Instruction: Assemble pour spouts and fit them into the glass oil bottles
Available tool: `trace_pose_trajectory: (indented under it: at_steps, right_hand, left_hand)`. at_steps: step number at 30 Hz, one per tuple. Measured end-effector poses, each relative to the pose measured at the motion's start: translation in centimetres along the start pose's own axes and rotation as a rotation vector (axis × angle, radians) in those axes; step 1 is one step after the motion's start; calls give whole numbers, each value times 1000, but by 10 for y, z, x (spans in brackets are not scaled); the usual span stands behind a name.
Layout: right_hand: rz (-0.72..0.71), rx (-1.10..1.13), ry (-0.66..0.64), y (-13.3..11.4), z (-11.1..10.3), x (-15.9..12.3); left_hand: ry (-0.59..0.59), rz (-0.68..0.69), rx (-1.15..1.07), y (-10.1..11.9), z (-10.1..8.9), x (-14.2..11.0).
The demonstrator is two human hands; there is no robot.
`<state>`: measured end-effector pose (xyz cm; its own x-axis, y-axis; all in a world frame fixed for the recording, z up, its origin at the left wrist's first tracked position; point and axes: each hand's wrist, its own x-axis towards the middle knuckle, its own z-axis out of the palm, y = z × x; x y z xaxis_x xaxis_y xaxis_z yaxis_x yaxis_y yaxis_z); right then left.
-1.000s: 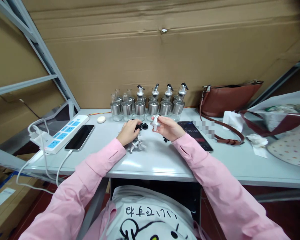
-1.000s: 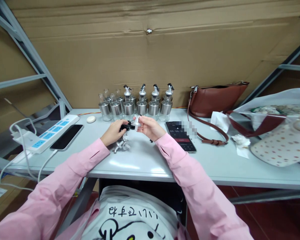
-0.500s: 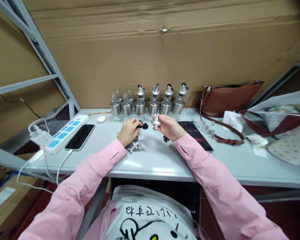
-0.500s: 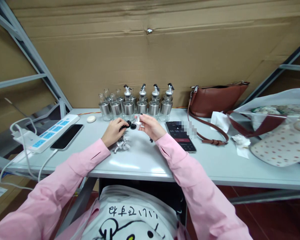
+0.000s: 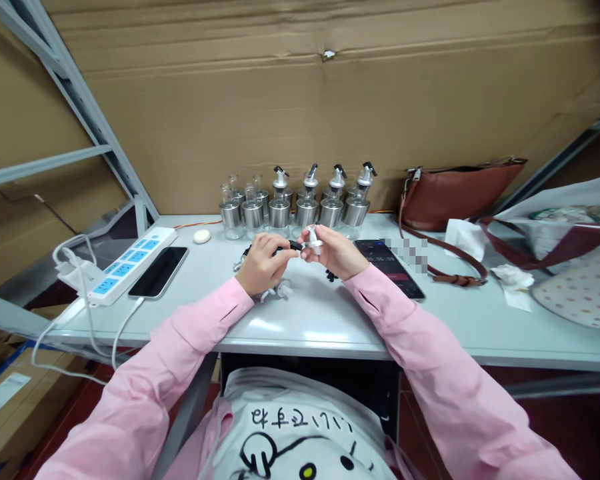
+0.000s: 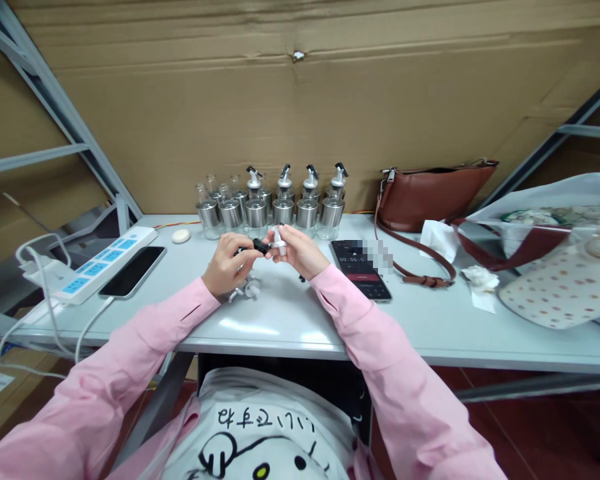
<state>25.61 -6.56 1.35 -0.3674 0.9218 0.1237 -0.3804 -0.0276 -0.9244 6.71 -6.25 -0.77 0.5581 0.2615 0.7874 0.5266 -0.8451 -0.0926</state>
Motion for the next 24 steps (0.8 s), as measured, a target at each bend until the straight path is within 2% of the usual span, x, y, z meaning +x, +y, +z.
trace_pose_trajectory:
  at_steps: [8, 15, 20, 24]
  right_hand:
    - [-18, -6, -8, 3, -2, 2]
    - [-2, 16, -2, -2, 0, 0]
    - [-9, -7, 3, -2, -2, 0]
    - [-20, -39, 0, -1, -5, 1]
  left_hand:
    - [29, 23, -56, 1, -1, 1]
    - [72, -202, -95, 0, 1, 1]
    - [29, -145, -192, -4, 5, -1]
    - [9, -169, -238, -5, 7, -3]
